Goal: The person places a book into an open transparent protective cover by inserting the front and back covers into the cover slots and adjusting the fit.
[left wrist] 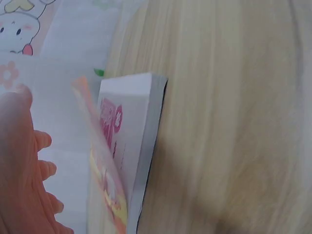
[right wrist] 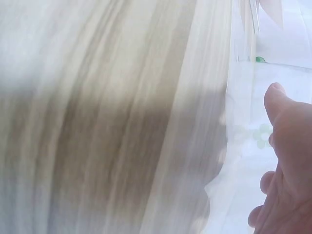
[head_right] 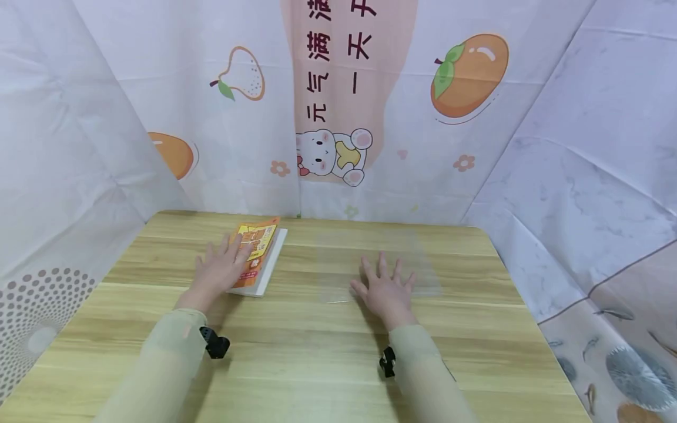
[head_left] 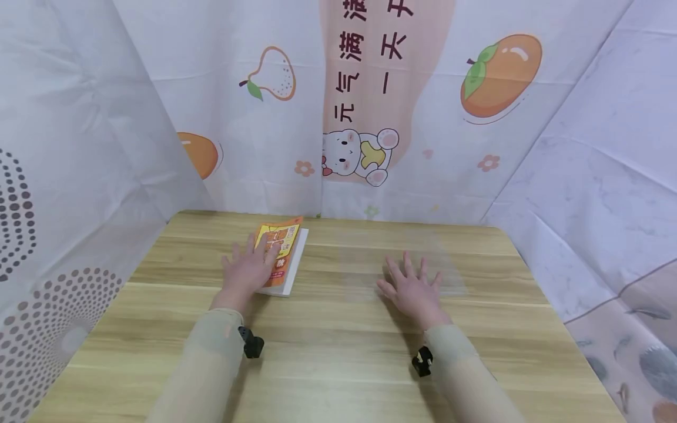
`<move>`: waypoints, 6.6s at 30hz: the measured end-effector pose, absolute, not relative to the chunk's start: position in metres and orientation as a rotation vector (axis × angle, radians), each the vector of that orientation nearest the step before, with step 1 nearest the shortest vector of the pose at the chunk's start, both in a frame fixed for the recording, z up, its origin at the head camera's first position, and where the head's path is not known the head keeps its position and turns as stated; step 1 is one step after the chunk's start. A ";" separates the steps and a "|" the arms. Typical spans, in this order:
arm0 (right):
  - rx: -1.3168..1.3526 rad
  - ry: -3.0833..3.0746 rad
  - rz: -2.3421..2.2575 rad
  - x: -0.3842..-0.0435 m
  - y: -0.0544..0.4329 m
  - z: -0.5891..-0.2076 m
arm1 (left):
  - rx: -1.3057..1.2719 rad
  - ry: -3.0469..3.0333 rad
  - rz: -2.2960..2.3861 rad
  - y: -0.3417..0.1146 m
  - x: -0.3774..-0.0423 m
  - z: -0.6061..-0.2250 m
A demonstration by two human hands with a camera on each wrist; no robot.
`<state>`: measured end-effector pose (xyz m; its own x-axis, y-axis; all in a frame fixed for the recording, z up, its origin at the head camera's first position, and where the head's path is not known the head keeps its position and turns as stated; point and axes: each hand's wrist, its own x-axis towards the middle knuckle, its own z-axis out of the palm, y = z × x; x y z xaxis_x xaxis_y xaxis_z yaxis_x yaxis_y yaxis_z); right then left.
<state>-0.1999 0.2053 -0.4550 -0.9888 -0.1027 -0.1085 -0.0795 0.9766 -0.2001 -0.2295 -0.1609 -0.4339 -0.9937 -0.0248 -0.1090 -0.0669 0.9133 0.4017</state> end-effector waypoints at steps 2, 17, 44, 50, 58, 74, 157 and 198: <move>-0.148 3.006 -0.305 -0.200 0.207 -0.455 | -0.092 2.959 0.639 -0.166 -0.230 -0.432; -0.155 2.987 -0.349 -0.198 0.234 -0.456 | -0.241 2.838 0.605 -0.190 -0.236 -0.452; -0.283 2.961 -0.264 -0.191 0.242 -0.473 | -0.215 2.803 0.564 -0.188 -0.231 -0.450; -0.261 2.950 -0.298 -0.189 0.237 -0.471 | -0.216 2.795 0.564 -0.181 -0.238 -0.448; -0.202 2.907 -0.342 -0.186 0.229 -0.466 | -0.272 2.797 0.581 -0.178 -0.242 -0.448; -0.203 2.908 -0.275 -0.183 0.217 -0.463 | -0.356 2.696 0.834 -0.185 -0.241 -0.449; -0.389 2.979 -0.456 -0.166 0.189 -0.437 | -0.242 2.256 1.975 -0.146 -0.243 -0.392; -0.251 2.904 -0.284 -0.184 0.296 -0.457 | -0.027 1.969 2.140 -0.053 -0.220 -0.393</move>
